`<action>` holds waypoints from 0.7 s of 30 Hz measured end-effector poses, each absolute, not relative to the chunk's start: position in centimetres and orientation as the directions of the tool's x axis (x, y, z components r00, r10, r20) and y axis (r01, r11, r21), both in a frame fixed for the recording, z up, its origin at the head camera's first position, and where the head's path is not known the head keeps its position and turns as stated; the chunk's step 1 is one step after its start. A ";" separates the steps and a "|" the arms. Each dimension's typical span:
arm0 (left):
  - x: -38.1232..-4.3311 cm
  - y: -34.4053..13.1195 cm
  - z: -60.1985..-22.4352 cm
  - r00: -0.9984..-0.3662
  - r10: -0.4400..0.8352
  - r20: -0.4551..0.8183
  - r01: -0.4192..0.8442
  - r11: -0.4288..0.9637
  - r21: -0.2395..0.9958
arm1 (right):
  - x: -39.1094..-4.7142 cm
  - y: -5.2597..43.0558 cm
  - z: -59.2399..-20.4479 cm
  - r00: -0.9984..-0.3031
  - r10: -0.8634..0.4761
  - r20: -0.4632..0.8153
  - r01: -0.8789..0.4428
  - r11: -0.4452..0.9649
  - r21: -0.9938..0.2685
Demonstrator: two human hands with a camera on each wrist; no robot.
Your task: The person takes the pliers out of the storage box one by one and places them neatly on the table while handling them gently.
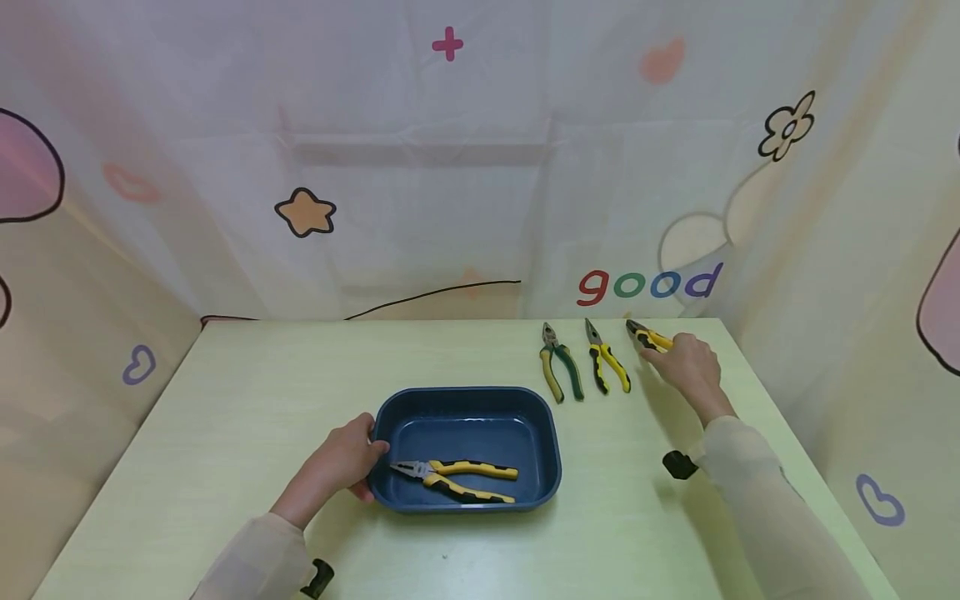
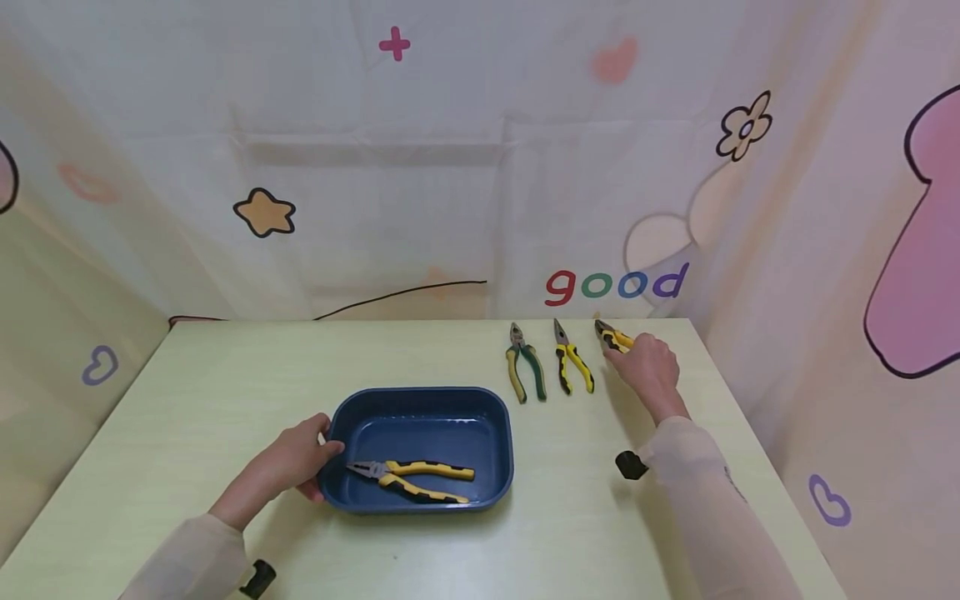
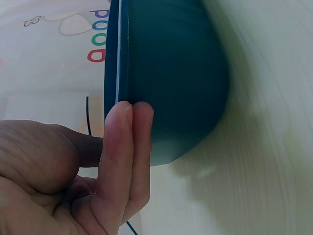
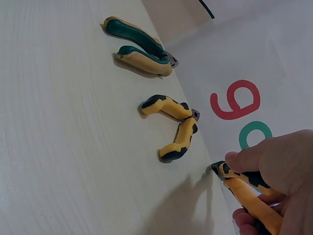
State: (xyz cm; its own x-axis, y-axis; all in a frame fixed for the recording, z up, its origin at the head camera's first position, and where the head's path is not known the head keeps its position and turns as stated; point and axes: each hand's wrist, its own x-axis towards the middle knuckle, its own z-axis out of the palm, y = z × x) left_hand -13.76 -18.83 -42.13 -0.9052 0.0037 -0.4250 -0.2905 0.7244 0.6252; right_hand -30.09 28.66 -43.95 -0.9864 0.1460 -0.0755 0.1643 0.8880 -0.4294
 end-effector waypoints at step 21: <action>-13.8 -18.8 -42.1 -0.905 0.005 -0.426 -0.296 0.713 0.636 | -30.5 28.7 -45.3 -0.981 0.135 -0.141 0.183 0.886 -0.426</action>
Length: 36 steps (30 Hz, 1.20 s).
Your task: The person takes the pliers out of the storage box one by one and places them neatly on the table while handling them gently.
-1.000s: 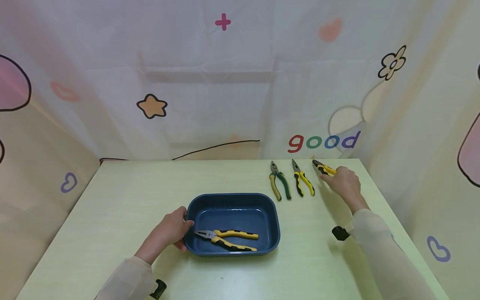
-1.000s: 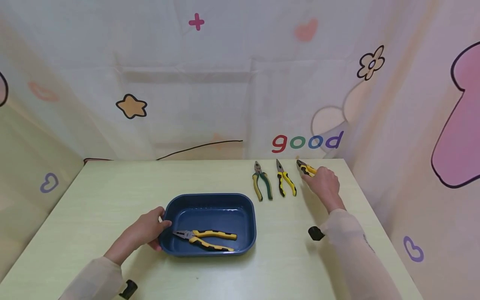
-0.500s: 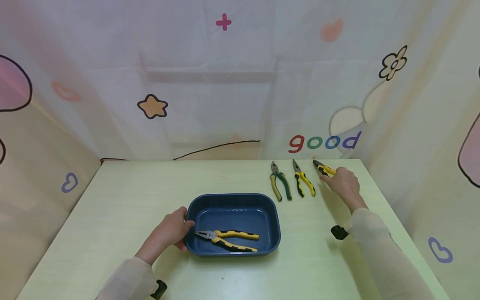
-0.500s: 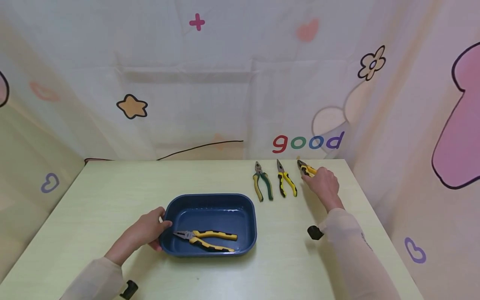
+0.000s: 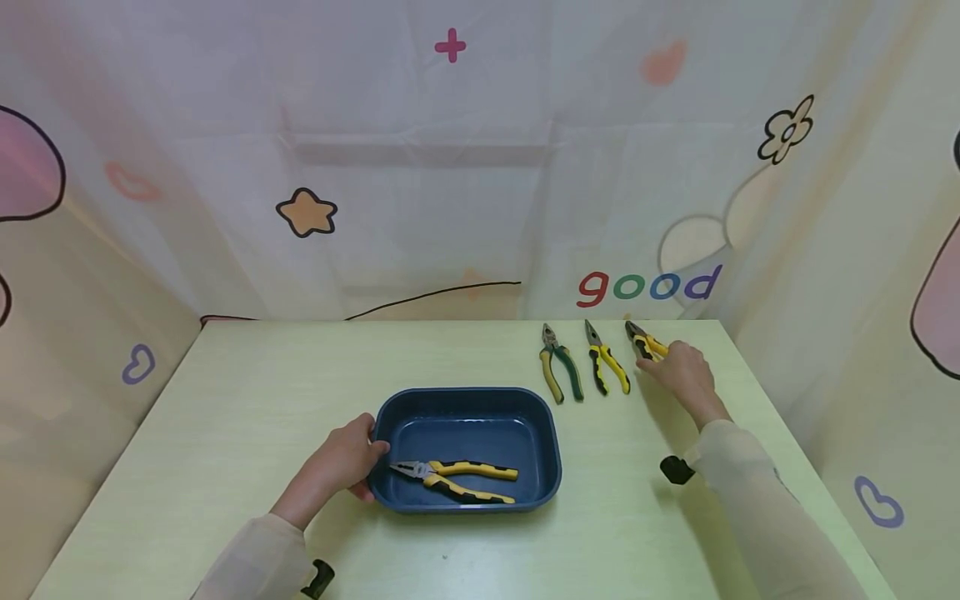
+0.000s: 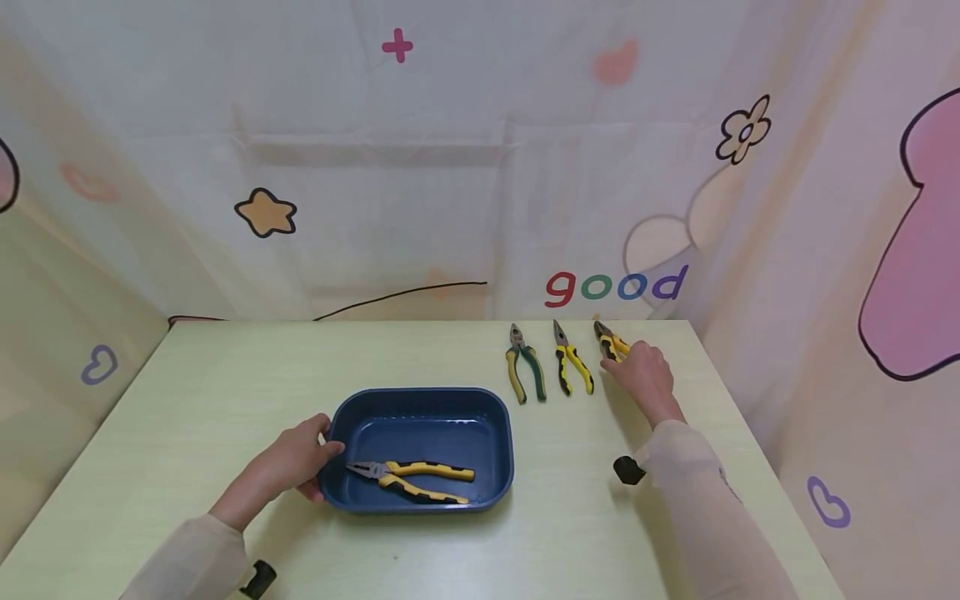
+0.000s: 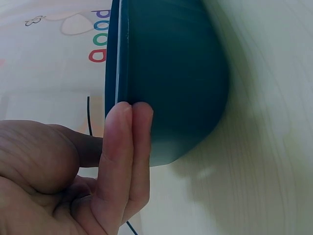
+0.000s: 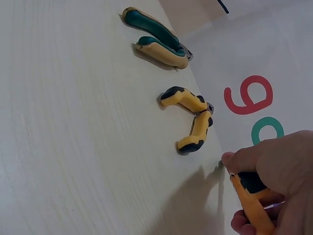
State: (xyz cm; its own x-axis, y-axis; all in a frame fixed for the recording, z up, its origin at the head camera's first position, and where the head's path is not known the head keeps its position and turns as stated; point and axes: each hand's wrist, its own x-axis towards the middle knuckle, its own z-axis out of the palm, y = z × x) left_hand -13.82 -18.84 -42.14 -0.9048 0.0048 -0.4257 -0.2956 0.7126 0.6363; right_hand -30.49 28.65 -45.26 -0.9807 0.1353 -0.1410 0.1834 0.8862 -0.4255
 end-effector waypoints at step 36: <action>-13.8 -18.8 -42.0 -0.905 0.006 -0.426 -0.294 0.716 0.633 | -30.3 28.3 -47.3 -0.974 0.131 -0.183 0.192 0.910 -0.367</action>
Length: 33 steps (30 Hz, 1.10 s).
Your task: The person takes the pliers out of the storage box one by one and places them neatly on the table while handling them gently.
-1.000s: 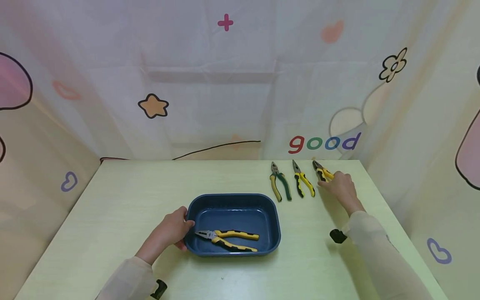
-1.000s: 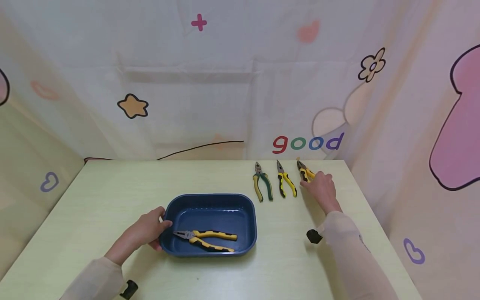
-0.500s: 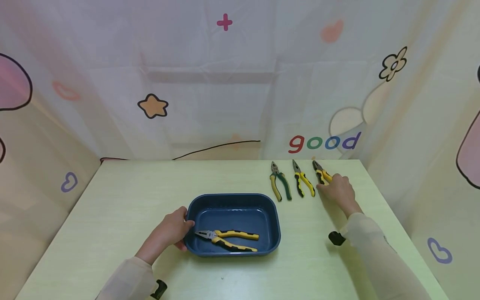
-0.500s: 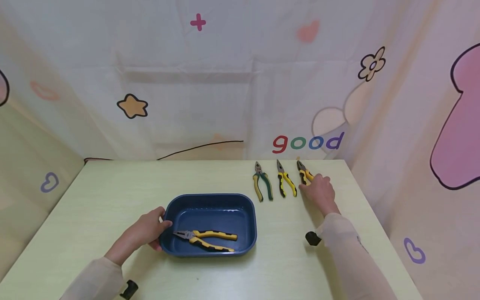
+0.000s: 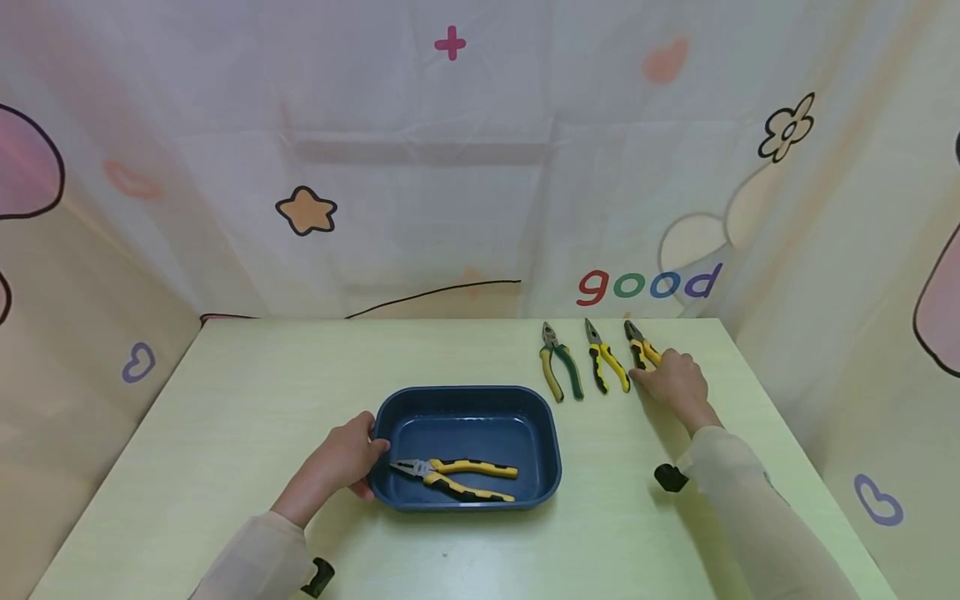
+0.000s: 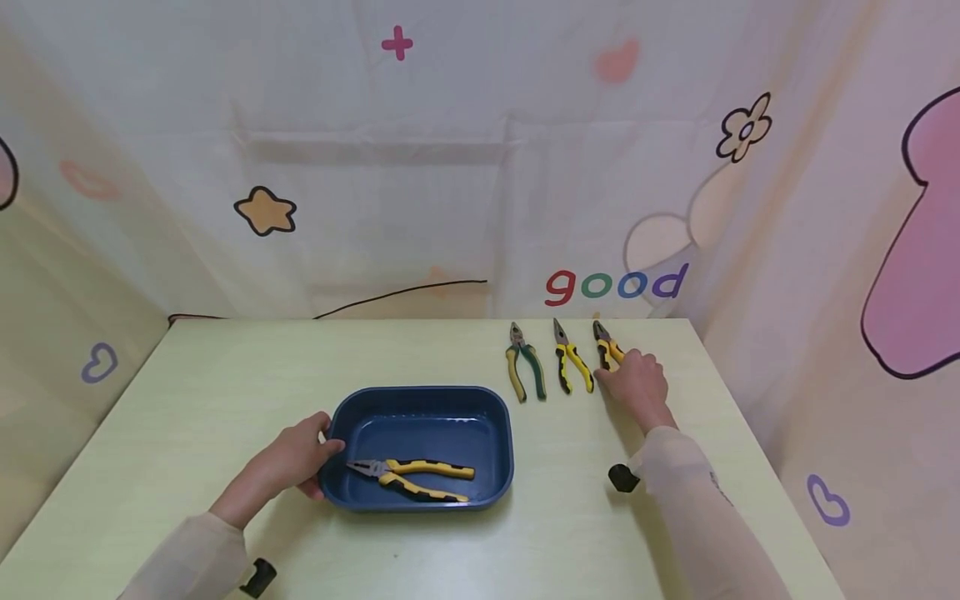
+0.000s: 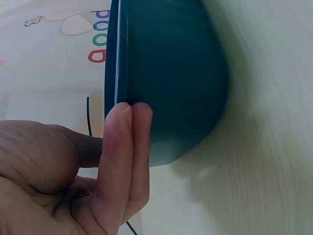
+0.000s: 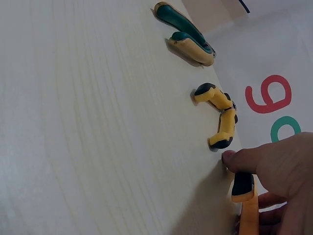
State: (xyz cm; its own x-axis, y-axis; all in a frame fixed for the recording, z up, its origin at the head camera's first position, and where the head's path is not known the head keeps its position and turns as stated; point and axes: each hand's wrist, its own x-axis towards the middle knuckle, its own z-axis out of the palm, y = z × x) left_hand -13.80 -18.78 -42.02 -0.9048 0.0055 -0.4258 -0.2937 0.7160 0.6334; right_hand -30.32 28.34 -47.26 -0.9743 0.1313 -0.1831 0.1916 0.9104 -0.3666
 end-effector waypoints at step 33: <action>-13.8 -18.7 -42.0 -0.902 -0.006 -0.432 -0.305 0.717 0.626 | -29.9 27.9 -47.0 -0.974 0.118 -0.196 0.174 0.938 -0.299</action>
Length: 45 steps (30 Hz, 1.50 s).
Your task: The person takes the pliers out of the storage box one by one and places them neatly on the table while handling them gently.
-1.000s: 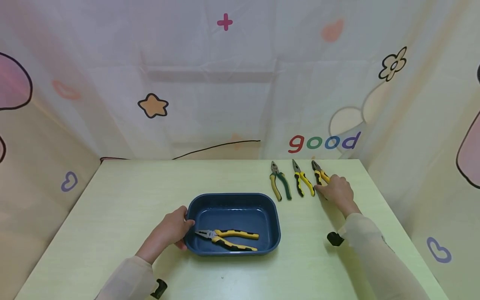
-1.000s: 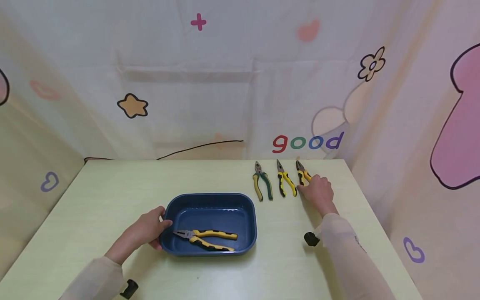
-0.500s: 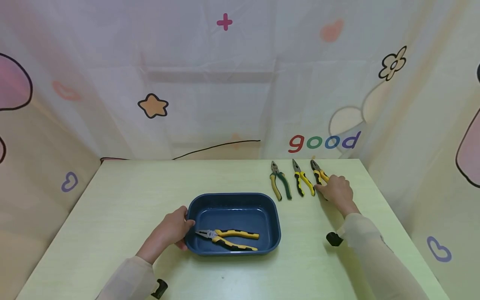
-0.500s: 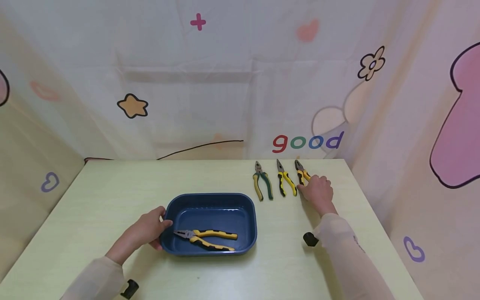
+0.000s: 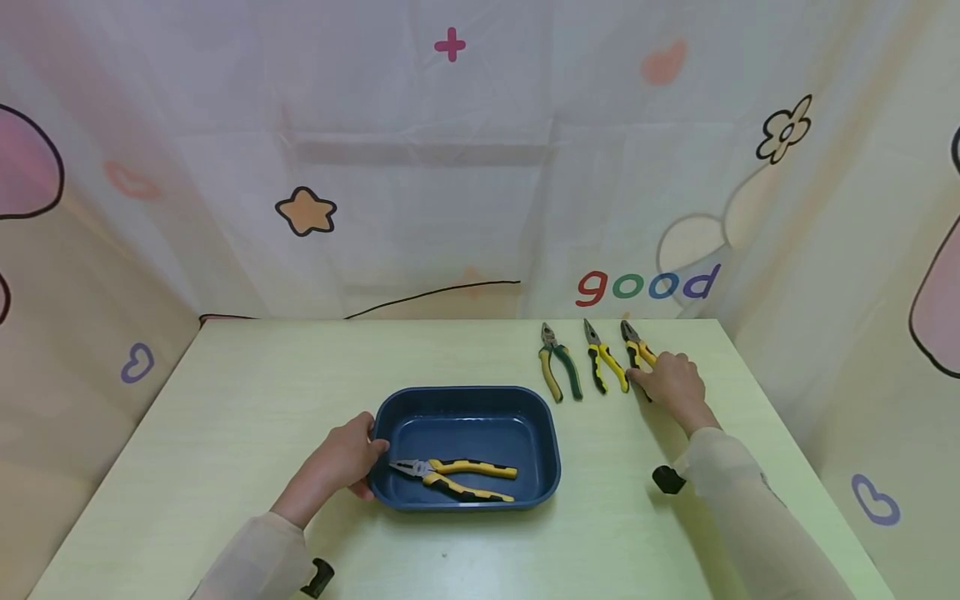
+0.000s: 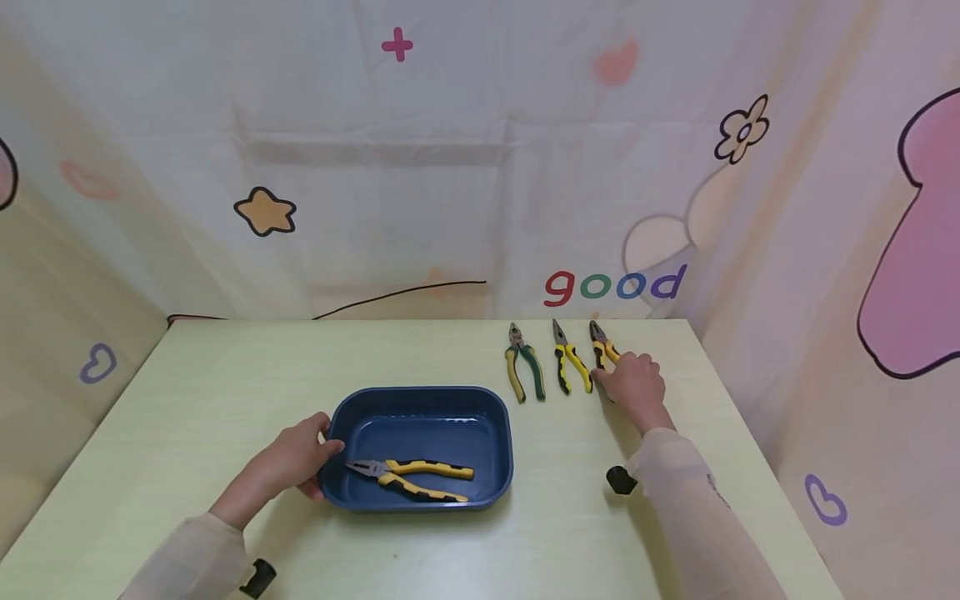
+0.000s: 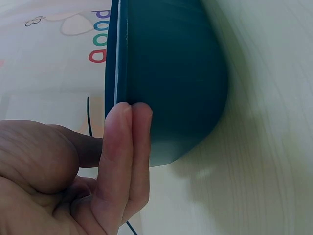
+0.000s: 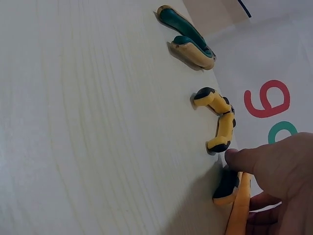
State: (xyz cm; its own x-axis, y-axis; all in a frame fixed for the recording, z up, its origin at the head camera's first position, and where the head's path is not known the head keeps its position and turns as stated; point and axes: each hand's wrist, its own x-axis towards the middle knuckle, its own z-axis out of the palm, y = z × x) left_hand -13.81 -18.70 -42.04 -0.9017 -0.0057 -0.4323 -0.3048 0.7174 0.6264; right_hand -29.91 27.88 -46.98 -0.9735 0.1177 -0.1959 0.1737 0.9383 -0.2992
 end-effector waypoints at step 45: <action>-13.9 -18.6 -42.0 -0.895 -0.009 -0.446 -0.318 0.714 0.624 | -24.1 22.4 -35.6 -0.957 -0.156 -0.243 -0.065 0.936 -0.347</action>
